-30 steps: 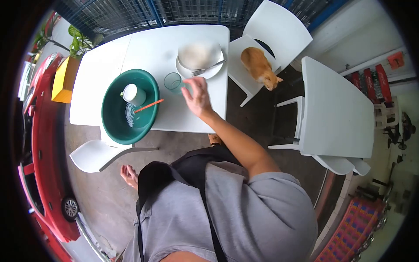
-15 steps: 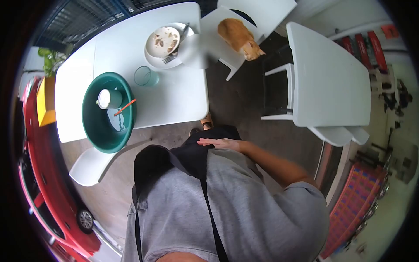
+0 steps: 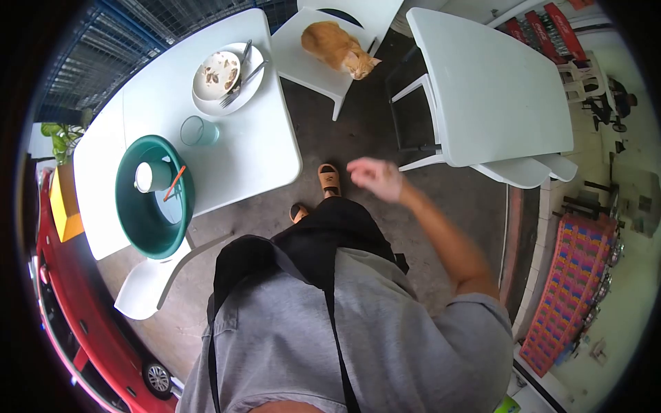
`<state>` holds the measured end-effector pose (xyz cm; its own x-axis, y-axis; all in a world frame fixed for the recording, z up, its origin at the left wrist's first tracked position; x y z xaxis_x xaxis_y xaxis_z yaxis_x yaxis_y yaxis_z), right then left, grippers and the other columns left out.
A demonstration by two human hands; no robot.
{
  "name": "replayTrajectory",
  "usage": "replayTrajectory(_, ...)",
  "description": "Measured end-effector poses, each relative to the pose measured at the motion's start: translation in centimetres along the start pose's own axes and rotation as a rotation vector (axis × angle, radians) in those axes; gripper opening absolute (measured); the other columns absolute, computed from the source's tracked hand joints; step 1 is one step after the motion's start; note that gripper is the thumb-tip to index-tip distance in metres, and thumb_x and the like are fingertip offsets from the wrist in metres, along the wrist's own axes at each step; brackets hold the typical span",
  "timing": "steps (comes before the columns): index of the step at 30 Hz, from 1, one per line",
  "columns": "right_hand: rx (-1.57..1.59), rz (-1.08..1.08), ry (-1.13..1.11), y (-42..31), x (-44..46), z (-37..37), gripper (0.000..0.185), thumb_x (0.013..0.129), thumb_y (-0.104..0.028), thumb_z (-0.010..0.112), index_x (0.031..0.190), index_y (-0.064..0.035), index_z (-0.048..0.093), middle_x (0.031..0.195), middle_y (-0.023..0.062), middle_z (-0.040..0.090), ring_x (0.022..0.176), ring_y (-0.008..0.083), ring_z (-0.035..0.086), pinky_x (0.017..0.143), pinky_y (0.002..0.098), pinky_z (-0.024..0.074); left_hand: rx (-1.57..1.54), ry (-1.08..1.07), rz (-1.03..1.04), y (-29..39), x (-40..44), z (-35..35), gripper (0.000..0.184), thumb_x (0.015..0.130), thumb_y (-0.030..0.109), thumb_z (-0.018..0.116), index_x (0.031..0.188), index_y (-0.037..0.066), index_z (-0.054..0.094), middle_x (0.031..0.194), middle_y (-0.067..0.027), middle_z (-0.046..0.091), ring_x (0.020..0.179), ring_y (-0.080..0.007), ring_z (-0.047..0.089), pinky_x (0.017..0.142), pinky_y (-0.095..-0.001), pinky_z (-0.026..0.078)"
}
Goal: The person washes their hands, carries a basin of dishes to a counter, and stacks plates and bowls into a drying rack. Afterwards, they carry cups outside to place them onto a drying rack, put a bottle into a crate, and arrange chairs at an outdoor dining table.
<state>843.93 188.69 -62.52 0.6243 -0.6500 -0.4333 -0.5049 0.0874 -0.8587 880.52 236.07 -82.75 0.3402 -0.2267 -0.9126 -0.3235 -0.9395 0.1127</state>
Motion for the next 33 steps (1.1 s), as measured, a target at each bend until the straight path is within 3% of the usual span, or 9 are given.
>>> replayTrajectory(6,-0.113,-0.218,0.470,-3.4,12.5,-21.4,0.027,0.089,-0.014,0.060,0.114,-0.0060,0.063,0.094,0.0074,0.072,0.081,0.0149,0.068,0.078,0.0289,0.0533,0.054,0.078,-0.045,3.8,-0.8,2.0,0.035,0.094,0.027,0.057,0.121,0.004,0.060,0.113,-0.0110,0.066,0.102,-0.0210,0.064,0.087,-0.0317,0.049)
replayTrajectory(11,-0.480,-0.212,0.766,-7.6,23.9,-38.2,0.033,0.085,-0.029,0.064,0.116,-0.0177,0.064,0.098,0.0062,0.072,0.092,0.0256,0.068,0.086,0.0334,0.0517,0.114,0.162,-0.164,9.4,-3.6,6.9,0.036,0.094,0.028,0.057,0.121,0.004,0.060,0.112,-0.0109,0.067,0.102,-0.0211,0.064,0.087,-0.0320,0.049)
replayTrajectory(13,-0.601,-0.296,0.835,-9.6,29.6,-43.4,0.038,0.084,-0.035,0.065,0.117,-0.0172,0.063,0.104,0.0092,0.070,0.097,0.0289,0.066,0.088,0.0356,0.0507,-0.022,0.194,-0.169,13.9,-4.8,9.6,0.036,0.094,0.028,0.057,0.120,0.004,0.060,0.112,-0.0109,0.067,0.103,-0.0211,0.064,0.088,-0.0321,0.049)
replayTrajectory(16,-0.941,-0.498,0.938,-11.9,37.2,-48.8,0.049,0.084,-0.044,0.063,0.119,-0.0092,0.060,0.111,0.0172,0.067,0.102,0.0340,0.063,0.090,0.0395,0.0489,-0.704,0.235,0.008,25.7,-7.2,11.0,0.035,0.092,0.028,0.059,0.119,0.006,0.062,0.107,-0.0120,0.069,0.103,-0.0224,0.065,0.089,-0.0328,0.049)
replayTrajectory(18,-1.135,-0.308,0.888,-8.3,46.5,-56.0,0.073,0.082,-0.049,0.067,0.141,-0.0127,0.043,0.134,0.0175,0.054,0.122,0.0330,0.052,0.104,0.0394,0.0414,-0.578,0.201,0.157,33.7,-5.9,11.1,0.036,0.091,0.028,0.059,0.119,0.006,0.063,0.110,-0.0146,0.069,0.104,-0.0229,0.065,0.089,-0.0325,0.049)
replayTrajectory(23,-1.262,-0.260,0.756,-5.0,56.1,-62.7,0.092,0.081,-0.068,0.056,0.147,-0.0076,0.034,0.145,0.0197,0.043,0.133,0.0338,0.042,0.111,0.0370,0.0334,-0.530,0.039,0.217,49.0,0.1,12.5,0.042,0.091,0.033,0.061,0.121,0.004,0.061,0.115,-0.0155,0.067,0.105,-0.0221,0.064,0.090,-0.0319,0.048)
replayTrajectory(25,-1.229,-0.195,0.643,-4.6,56.2,-62.0,0.095,0.081,-0.075,0.048,0.148,-0.0090,0.033,0.145,0.0188,0.044,0.132,0.0332,0.043,0.110,0.0375,0.0348,-0.797,-0.084,0.142,52.4,5.2,13.8,0.044,0.091,0.032,0.061,0.123,0.003,0.060,0.115,-0.0132,0.066,0.107,-0.0212,0.062,0.091,-0.0331,0.048)
replayTrajectory(29,-1.123,-0.113,0.712,-2.7,56.5,-63.2,0.092,0.081,-0.075,0.047,0.148,-0.0129,0.032,0.141,0.0213,0.048,0.127,0.0380,0.048,0.107,0.0415,0.0364,-0.990,-0.203,0.097,60.2,17.2,13.9,0.064,0.093,0.037,0.060,0.143,0.001,0.039,0.131,-0.0145,0.051,0.118,-0.0244,0.051,0.096,-0.0383,0.042)
replayTrajectory(33,-1.146,-0.145,0.767,-2.9,55.4,-63.2,0.089,0.082,-0.075,0.044,0.149,-0.0163,0.031,0.140,0.0221,0.048,0.125,0.0421,0.048,0.105,0.0449,0.0366,-1.004,0.116,0.079,67.3,25.6,9.1,0.075,0.093,0.043,0.058,0.147,-0.001,0.029,0.148,-0.0201,0.034,0.137,-0.0315,0.035,0.111,-0.0448,0.031)
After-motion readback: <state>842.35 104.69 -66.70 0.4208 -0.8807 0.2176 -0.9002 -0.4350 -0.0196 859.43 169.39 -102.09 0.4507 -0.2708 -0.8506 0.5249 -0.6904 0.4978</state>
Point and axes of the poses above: each hand's wrist, its own x-axis towards the middle knuckle, its own z-axis out of the palm, y = z × x, the point moved 10 cm from there along x, towards the middle knuckle
